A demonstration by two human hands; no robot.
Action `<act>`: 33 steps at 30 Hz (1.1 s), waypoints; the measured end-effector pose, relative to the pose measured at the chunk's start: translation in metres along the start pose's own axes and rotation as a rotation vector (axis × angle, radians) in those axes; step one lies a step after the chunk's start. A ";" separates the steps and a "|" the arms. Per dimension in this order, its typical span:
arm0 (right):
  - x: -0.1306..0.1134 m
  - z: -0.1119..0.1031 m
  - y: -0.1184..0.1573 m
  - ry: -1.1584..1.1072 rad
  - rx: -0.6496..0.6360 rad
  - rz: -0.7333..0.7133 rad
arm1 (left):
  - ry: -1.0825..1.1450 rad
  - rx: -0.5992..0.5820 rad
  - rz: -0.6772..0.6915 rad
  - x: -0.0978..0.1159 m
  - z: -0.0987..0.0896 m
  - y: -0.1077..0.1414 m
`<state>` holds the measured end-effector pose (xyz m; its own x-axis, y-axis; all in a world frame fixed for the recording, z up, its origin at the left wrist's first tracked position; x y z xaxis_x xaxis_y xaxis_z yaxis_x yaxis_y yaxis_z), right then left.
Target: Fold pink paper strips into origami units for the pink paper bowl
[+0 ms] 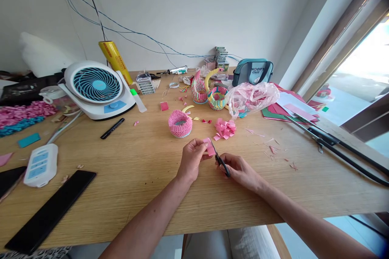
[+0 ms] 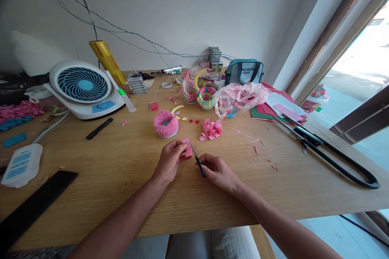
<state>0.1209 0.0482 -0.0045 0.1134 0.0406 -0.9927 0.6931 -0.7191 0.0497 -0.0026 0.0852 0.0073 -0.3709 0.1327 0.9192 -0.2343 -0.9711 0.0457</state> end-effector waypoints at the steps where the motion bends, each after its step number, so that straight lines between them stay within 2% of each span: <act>1: 0.000 0.000 0.000 0.001 0.000 0.000 | 0.000 -0.004 0.003 0.000 0.000 0.000; 11: 0.002 -0.002 0.000 0.020 0.001 0.006 | 0.075 -0.033 -0.006 -0.001 0.002 -0.001; 33: 0.010 -0.007 0.002 0.037 0.046 -0.004 | 0.011 -0.033 0.008 0.001 0.003 0.001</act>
<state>0.1280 0.0520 -0.0132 0.1375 0.0686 -0.9881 0.6599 -0.7503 0.0397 -0.0004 0.0836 0.0101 -0.3824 0.1272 0.9152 -0.2611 -0.9650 0.0251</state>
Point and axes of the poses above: each hand's wrist, its own y-axis away from the middle knuckle, its own z-axis out of the palm, x = y × z, the point moved 10 cm from there along -y, towards the middle knuckle, and after that the axes turned 14 degrees about -x, right-handed, at the moved point
